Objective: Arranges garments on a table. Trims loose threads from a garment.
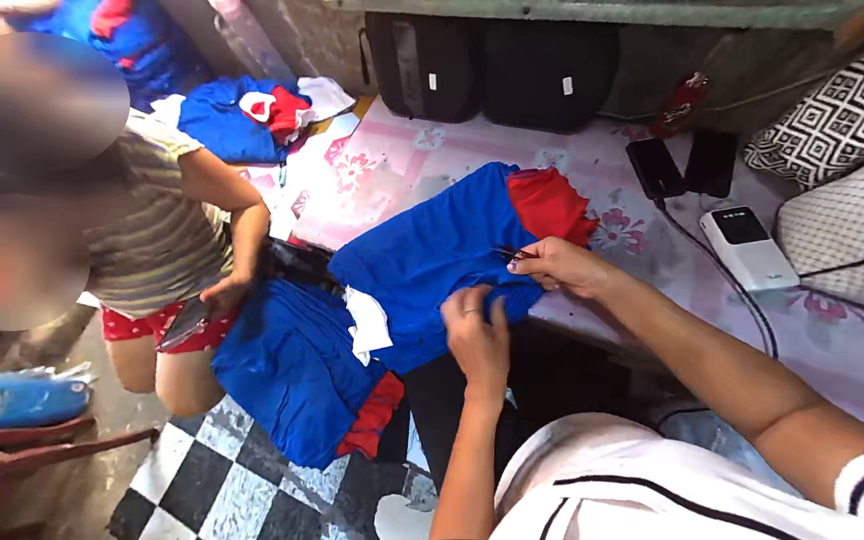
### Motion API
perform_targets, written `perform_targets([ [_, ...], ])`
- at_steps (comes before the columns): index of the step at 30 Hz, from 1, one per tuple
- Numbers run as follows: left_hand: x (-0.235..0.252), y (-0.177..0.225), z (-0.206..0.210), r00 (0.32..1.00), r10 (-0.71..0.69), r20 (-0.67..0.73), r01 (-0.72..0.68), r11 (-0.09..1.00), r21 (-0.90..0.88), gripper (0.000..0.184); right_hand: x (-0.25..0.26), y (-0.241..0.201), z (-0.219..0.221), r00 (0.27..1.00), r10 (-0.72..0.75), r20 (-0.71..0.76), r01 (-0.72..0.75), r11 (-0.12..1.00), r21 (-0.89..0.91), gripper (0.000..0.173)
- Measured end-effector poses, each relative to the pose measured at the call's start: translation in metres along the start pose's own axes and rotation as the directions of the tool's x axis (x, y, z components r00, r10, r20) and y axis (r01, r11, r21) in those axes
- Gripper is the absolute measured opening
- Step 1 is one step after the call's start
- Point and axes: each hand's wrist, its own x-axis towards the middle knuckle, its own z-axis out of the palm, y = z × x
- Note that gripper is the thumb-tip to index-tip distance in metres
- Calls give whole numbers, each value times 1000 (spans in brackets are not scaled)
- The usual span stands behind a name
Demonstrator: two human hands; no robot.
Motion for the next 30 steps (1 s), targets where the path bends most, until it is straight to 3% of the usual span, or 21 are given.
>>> perform_targets([
  [2,7,-32,-9,995,17,-98,0,986,166,45,-5,-5,0,993,-106,-47,91,966,-241,15],
  [3,9,-49,-18,995,29,-95,-13,987,162,35,-7,-7,-2,987,-154,-43,129,924,-360,15],
  [4,12,-64,-32,997,59,-53,-53,994,99,22,-10,-11,-4,977,-208,-37,167,870,-465,17],
  [6,20,-85,-65,989,97,109,-83,989,-122,13,-15,-20,-10,951,-307,-18,235,761,-604,18],
  [9,38,-90,-93,948,-165,270,255,904,-343,13,-4,-29,-12,892,-451,-9,306,621,-722,17],
  [12,49,-112,-74,865,-405,295,482,835,-267,29,42,-12,-4,879,-477,-11,276,528,-803,21],
  [15,38,-118,-56,891,-428,152,449,881,-151,36,58,-1,5,935,-350,-57,166,574,-802,29],
  [16,34,-109,-57,918,-392,62,396,912,-104,36,62,11,2,896,-435,-83,206,574,-793,29],
  [18,24,-84,-54,967,-223,-126,221,975,-27,33,69,37,-5,738,-658,-150,314,531,-787,25],
  [20,22,-52,-47,983,-79,-164,78,997,-13,24,57,31,-1,681,-696,-227,332,570,-751,23],
  [22,24,-27,-27,995,-21,-96,11,995,-103,20,38,17,12,701,-663,-264,348,640,-685,21],
  [25,28,-21,8,994,-7,105,26,984,-176,31,27,16,22,775,-585,-240,360,721,-593,20],
  [28,13,-24,21,922,87,377,-9,979,-205,17,33,39,4,855,-458,-242,287,808,-515,20],
  [30,-3,-20,6,815,191,547,-5,946,-324,12,32,45,-12,889,-379,-257,262,881,-395,19],
])
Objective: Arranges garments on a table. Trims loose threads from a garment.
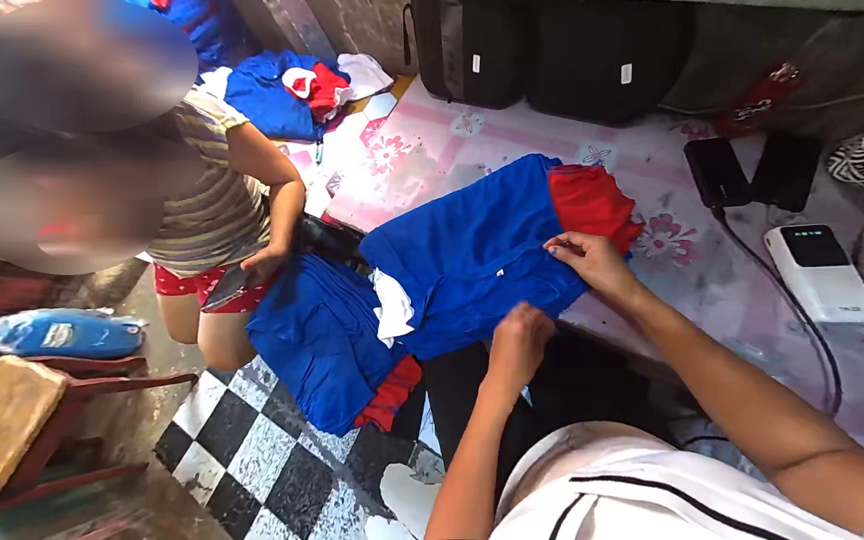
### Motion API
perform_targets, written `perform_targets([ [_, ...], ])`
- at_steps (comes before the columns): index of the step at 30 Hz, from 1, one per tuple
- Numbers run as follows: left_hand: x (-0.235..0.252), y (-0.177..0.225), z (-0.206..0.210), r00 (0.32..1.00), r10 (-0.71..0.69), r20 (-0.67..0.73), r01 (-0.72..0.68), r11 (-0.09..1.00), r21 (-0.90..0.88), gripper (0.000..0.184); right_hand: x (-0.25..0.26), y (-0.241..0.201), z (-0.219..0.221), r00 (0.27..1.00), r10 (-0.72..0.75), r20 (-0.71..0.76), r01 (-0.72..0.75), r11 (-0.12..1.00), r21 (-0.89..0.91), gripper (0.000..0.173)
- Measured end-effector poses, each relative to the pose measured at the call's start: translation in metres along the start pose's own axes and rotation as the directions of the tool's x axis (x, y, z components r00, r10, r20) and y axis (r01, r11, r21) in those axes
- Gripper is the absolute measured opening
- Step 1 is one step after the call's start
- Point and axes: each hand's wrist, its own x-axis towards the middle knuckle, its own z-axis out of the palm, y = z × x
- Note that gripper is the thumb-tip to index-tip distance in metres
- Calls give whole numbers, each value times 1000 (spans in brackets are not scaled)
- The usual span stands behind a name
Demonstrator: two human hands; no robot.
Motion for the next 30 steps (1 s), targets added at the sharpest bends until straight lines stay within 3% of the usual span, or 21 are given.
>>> perform_targets([
  [2,-14,12,-16,970,74,230,-23,976,-216,10,0,8,-9,997,74,4,-74,981,180,18],
  [3,-18,17,-25,974,67,217,-11,968,-250,10,0,11,-10,992,121,17,-121,948,295,19],
  [5,-19,20,-46,995,-51,-88,46,997,-57,14,4,12,-9,980,193,44,-193,887,420,22],
  [6,-16,12,-56,950,-97,-297,130,987,95,19,5,11,-8,980,198,35,-196,902,384,24],
  [7,-12,-3,-66,878,-128,-460,247,947,208,27,7,8,-6,983,180,17,-178,945,275,26],
  [9,-11,-37,-86,784,-207,-585,418,873,252,43,6,-5,-4,995,103,7,-103,995,13,32],
  [11,-28,-61,-94,793,-241,-559,403,896,185,25,-3,-9,-7,998,-38,45,42,993,-108,17],
  [13,-60,-73,-98,868,-142,-476,255,950,181,13,-16,-8,-23,973,-179,145,199,970,-138,8],
  [14,-79,-73,-99,900,-132,-415,222,959,177,10,-26,-10,-35,954,-186,234,223,964,-145,9],
  [16,-108,-60,-100,915,-219,-339,294,937,188,10,-40,-14,-56,917,-110,384,182,971,-157,10],
  [19,-109,-31,-91,854,-242,-460,362,911,195,13,-47,-29,-60,955,-98,279,151,973,-175,11],
  [22,-69,-18,-64,792,-36,-610,186,965,184,15,-35,-45,-35,965,-220,143,247,947,-207,15],
  [23,-55,-19,-53,792,-9,-610,156,970,188,16,-29,-46,-25,950,-274,148,304,920,-247,17],
  [25,-42,-25,-38,865,-94,-492,231,947,224,20,-27,-46,-9,916,-327,232,395,837,-379,24],
  [28,-53,-19,-42,920,-335,-204,377,900,219,15,-45,-49,-17,911,-114,396,312,818,-484,22],
  [30,-66,-9,-48,934,-300,-193,329,933,145,13,-57,-48,-32,922,-34,384,228,852,-472,21],
])
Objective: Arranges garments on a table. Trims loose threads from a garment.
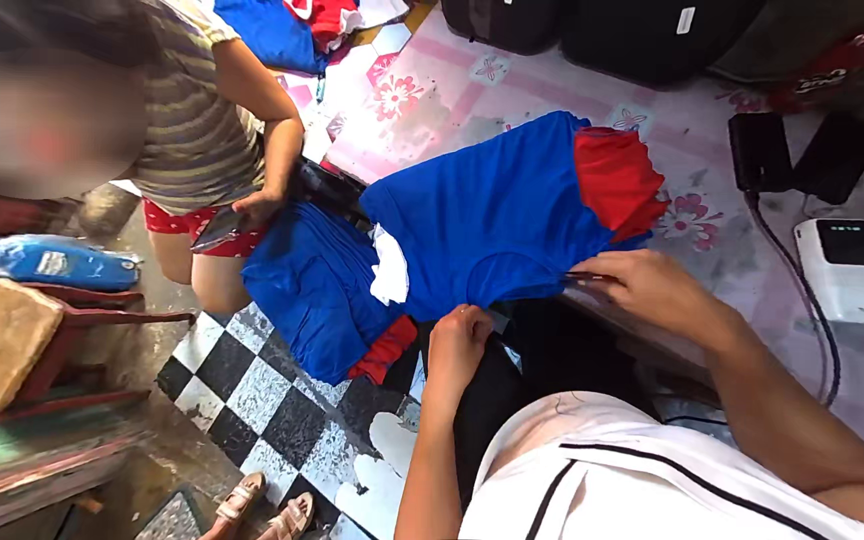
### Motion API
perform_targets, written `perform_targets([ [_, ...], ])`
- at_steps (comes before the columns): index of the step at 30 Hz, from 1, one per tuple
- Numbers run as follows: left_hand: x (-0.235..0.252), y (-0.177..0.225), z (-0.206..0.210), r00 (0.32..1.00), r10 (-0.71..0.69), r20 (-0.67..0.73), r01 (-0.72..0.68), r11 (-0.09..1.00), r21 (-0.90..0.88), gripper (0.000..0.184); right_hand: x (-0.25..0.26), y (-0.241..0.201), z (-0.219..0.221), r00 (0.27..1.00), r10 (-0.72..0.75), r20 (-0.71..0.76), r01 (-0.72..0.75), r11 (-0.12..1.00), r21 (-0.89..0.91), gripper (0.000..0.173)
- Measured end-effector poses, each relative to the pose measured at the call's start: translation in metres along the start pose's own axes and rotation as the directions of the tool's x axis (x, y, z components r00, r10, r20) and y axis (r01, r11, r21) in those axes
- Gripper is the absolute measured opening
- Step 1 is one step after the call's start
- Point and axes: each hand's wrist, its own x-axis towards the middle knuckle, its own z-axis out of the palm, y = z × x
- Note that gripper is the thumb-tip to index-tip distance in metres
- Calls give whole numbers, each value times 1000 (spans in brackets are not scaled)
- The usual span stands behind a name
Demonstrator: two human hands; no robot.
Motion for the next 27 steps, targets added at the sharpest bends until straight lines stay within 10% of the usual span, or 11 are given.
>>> perform_targets([
  [4,21,25,11,952,136,-273,-118,990,82,23,1,0,-4,970,-1,-243,13,999,48,17],
  [8,74,45,37,998,31,57,-9,936,-351,42,18,-9,-3,899,-69,-434,113,991,77,18],
  [11,87,49,52,962,78,261,219,349,-911,25,22,0,-4,866,-83,-493,186,969,165,21],
  [12,86,50,56,956,89,279,236,333,-913,14,24,9,0,874,-74,-480,188,963,193,21],
  [16,53,67,62,981,188,53,-164,939,-302,17,36,55,30,948,22,-318,52,974,222,23],
  [21,13,30,49,926,251,-281,-196,958,210,32,32,60,35,937,101,-333,6,952,305,23],
  [27,-18,-44,19,891,160,-425,-59,969,241,22,12,64,-4,719,378,-583,-312,925,214,35],
])
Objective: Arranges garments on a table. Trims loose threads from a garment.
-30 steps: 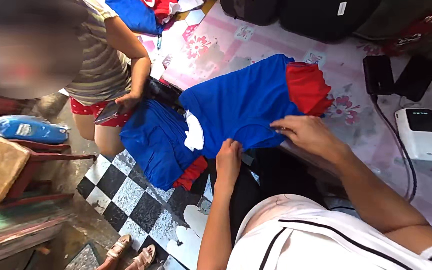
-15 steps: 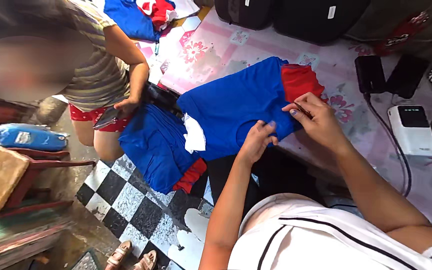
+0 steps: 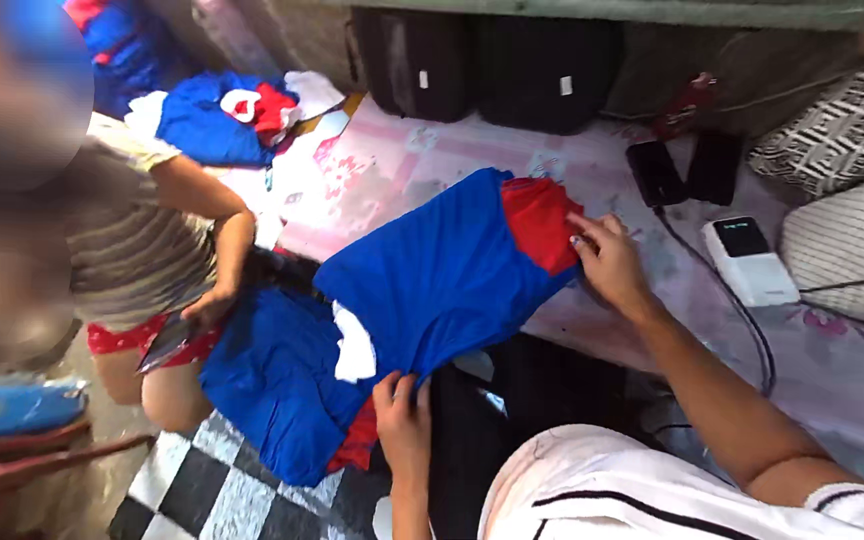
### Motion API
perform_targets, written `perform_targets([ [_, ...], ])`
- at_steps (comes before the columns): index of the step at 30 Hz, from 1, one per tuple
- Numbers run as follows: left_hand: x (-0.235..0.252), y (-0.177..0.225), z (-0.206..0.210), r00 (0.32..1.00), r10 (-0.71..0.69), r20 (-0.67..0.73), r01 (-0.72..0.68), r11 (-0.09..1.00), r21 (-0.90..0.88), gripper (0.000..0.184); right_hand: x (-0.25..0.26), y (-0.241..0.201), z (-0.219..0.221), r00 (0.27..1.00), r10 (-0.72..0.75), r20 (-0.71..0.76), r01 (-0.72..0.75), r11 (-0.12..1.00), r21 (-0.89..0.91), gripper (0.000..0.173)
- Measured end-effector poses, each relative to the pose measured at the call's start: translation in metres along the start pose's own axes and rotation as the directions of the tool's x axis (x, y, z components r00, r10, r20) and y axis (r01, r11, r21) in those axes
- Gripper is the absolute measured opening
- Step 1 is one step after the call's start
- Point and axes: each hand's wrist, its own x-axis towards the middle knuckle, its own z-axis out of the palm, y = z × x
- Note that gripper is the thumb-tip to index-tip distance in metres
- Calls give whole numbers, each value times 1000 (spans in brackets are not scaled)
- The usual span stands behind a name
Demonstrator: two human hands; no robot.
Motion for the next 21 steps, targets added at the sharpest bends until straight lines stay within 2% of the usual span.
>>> perform_targets([
  [3,-6,2,2,999,-1,-43,-1,999,-52,30,15,15,-38,965,242,-102,-255,957,-138,51],
  [5,-5,6,7,998,-31,-50,27,997,-67,36,17,17,-49,956,264,-129,-280,952,-127,47],
  [7,0,12,11,995,-66,-68,62,996,-67,37,12,4,-46,982,167,-85,-172,983,-67,38],
  [9,7,20,10,988,-128,-92,123,991,-54,37,-3,-14,-25,998,-45,-35,46,999,21,29],
  [11,18,25,9,973,-199,-115,193,979,-60,33,-20,-32,6,965,-262,15,258,959,120,25],
  [13,25,27,9,957,-265,-116,257,963,-84,22,-36,-47,35,911,-411,43,399,902,168,24],
  [14,26,27,9,948,-300,-106,291,952,-95,19,-42,-54,46,887,-457,66,441,881,171,24],
  [18,33,28,6,895,-438,-87,439,898,-5,32,-54,-65,73,811,-551,197,537,834,125,26],
  [21,34,26,-4,856,-516,-37,517,856,22,26,-57,-59,74,757,-583,293,586,805,89,27],
])
